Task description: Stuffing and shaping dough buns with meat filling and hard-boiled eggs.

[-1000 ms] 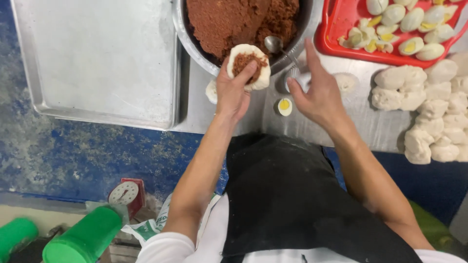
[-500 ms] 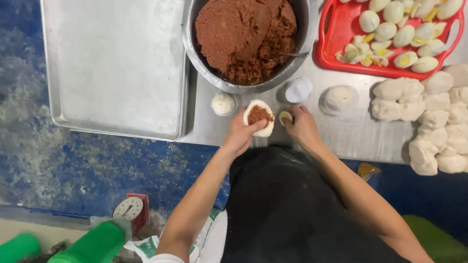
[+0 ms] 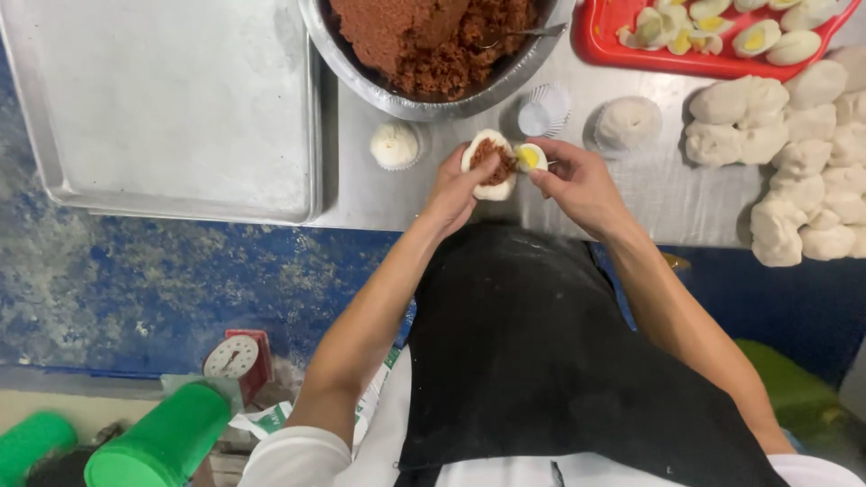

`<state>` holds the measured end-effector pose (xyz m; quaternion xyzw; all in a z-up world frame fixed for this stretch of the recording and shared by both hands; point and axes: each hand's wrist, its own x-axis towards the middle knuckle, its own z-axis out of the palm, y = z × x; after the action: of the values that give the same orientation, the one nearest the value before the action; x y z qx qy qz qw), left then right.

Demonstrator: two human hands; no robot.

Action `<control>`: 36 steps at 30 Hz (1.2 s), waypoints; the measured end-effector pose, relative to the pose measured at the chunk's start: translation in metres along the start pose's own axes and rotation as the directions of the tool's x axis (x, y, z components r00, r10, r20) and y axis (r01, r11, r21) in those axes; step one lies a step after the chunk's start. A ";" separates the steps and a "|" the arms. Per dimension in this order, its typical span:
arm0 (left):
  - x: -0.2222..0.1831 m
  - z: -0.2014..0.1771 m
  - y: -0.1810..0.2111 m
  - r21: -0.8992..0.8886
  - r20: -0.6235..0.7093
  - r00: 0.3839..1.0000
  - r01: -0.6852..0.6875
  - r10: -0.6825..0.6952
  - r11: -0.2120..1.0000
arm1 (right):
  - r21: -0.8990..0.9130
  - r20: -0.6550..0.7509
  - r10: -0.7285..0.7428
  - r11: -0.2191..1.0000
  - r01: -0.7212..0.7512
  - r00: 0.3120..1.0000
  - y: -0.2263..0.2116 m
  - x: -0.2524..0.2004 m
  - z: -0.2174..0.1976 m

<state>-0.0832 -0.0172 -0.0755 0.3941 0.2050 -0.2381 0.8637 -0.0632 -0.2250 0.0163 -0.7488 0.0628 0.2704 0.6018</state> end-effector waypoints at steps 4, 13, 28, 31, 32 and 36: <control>-0.009 0.021 0.025 -0.172 0.088 0.995 0.070 -0.055 0.983 | -0.187 -0.023 -0.069 0.980 0.064 0.997 -0.047 -0.013 0.009; -0.017 0.047 0.035 -0.057 0.089 0.995 -0.040 0.045 0.998 | -0.602 -0.001 -0.366 0.743 0.292 0.931 -0.083 -0.023 0.015; -0.026 0.049 0.051 -0.091 0.204 0.976 -0.063 0.080 0.994 | -0.715 0.051 -0.471 0.599 0.362 0.881 -0.106 -0.040 0.008; -0.028 0.053 0.053 -0.104 0.237 0.966 -0.082 0.105 0.991 | -0.721 0.066 -0.497 0.576 0.386 0.865 -0.103 -0.039 0.007; -0.027 0.058 0.050 -0.096 0.242 0.964 -0.089 0.110 0.991 | -0.713 0.104 -0.527 0.552 0.433 0.844 -0.100 -0.040 0.003; -0.037 0.067 0.064 -0.177 0.322 0.934 -0.101 0.154 0.979 | -0.754 0.030 -0.581 0.521 0.400 0.813 -0.116 -0.042 0.002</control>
<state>-0.0656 -0.0229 0.0222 0.2911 0.0478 -0.2278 0.9279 -0.0513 -0.2016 0.1368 -0.9360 -0.1978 0.0033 0.2911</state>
